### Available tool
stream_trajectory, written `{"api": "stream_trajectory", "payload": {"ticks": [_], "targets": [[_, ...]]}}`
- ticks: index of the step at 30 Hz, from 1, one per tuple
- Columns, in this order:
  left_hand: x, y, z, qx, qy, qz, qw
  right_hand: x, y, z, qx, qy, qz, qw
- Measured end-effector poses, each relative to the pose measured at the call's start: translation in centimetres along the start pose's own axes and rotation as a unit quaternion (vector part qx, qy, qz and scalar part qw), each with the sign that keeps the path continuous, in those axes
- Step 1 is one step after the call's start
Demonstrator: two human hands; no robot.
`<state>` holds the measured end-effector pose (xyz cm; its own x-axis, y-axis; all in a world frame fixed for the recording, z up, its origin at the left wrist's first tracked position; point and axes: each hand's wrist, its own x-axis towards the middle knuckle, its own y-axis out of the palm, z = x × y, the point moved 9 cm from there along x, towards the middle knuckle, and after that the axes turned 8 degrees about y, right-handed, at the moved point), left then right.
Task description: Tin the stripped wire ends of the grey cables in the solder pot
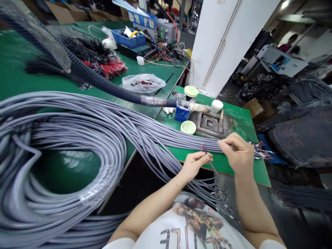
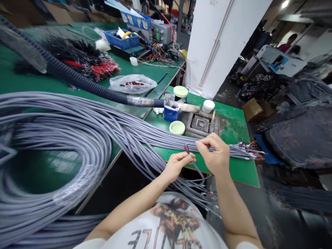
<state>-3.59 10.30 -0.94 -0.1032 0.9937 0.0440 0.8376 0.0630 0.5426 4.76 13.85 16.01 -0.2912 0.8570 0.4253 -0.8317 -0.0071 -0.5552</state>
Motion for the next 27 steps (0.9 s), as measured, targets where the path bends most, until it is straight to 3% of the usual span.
{"api": "stream_trajectory", "payload": {"ticks": [2,5,7,12,19,23,27], "targets": [[-0.2,-0.6,0.6,-0.015,-0.018,-0.024,0.999,0.2,-0.1,-0.1,-0.023,-0.01,0.008,1.0],[-0.2,-0.8,0.7,-0.014,-0.002,-0.026,1.0,-0.1,2.7,-0.6,-0.11,-0.026,0.129,0.985],[-0.2,-0.6,0.5,-0.008,0.014,-0.015,1.0,-0.5,4.3,-1.0,-0.152,-0.032,0.166,0.974],[-0.1,-0.2,0.5,-0.015,0.027,0.004,1.0,-1.2,5.1,-1.4,-0.116,-0.019,0.144,0.983],[-0.1,-1.6,1.4,-0.118,-0.016,-0.05,0.992,-1.8,3.4,-2.2,-0.062,-0.013,0.107,0.992],[-0.1,-1.9,1.5,-0.179,-0.056,-0.068,0.98,-1.9,2.5,-2.5,-0.05,-0.063,0.114,0.99],[-0.1,-1.4,1.1,-0.228,-0.069,-0.054,0.97,-2.8,3.0,-2.1,-0.065,-0.142,0.172,0.973]]}}
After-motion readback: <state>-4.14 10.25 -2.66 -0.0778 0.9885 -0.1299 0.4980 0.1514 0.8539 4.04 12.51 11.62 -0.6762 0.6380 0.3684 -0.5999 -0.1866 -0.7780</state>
